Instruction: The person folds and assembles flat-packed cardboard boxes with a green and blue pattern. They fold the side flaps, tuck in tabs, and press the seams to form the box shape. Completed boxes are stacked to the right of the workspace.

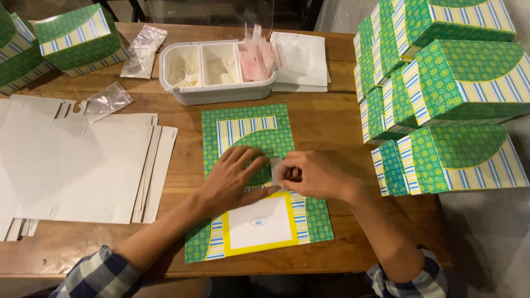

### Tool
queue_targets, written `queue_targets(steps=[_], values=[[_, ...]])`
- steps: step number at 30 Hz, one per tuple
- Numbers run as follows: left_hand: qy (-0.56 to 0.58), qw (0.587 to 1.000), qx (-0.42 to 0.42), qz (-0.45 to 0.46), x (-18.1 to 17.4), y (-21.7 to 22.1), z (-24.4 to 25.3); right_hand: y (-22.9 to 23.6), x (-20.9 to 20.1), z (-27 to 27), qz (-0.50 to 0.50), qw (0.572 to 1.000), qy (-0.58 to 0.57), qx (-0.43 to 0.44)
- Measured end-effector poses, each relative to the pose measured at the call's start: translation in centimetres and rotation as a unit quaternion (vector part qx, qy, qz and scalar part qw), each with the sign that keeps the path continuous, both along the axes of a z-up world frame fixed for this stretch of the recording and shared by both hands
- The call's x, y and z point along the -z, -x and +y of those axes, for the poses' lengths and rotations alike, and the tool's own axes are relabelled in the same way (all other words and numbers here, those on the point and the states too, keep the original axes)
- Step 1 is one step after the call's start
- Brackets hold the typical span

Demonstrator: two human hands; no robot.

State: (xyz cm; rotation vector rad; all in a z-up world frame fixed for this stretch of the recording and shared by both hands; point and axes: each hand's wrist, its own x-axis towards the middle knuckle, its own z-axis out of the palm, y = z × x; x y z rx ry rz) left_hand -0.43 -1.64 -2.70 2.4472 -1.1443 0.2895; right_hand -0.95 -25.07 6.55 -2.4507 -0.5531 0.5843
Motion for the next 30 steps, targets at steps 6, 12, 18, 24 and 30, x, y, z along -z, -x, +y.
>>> queue_targets(steps=[6,12,18,24,30], values=[[-0.002,0.998,0.022,0.061,-2.0,1.6,0.5,-0.4,1.8,-0.2,-0.016,1.000,-0.004,0.007],[-0.008,0.999,0.034,0.002,-1.0,1.3,0.7,-0.1,1.9,-0.5,-0.091,0.995,0.046,0.001],[-0.026,0.996,0.079,0.020,-1.8,1.5,0.8,5.1,6.0,1.1,-0.245,0.955,0.167,0.016],[-0.043,0.996,0.067,-0.027,-1.0,1.6,0.7,11.6,7.7,2.3,-0.348,0.919,0.175,0.070],[-0.071,0.993,0.091,-0.030,0.1,1.2,0.8,14.4,7.8,2.1,-0.314,0.930,0.163,0.101]])
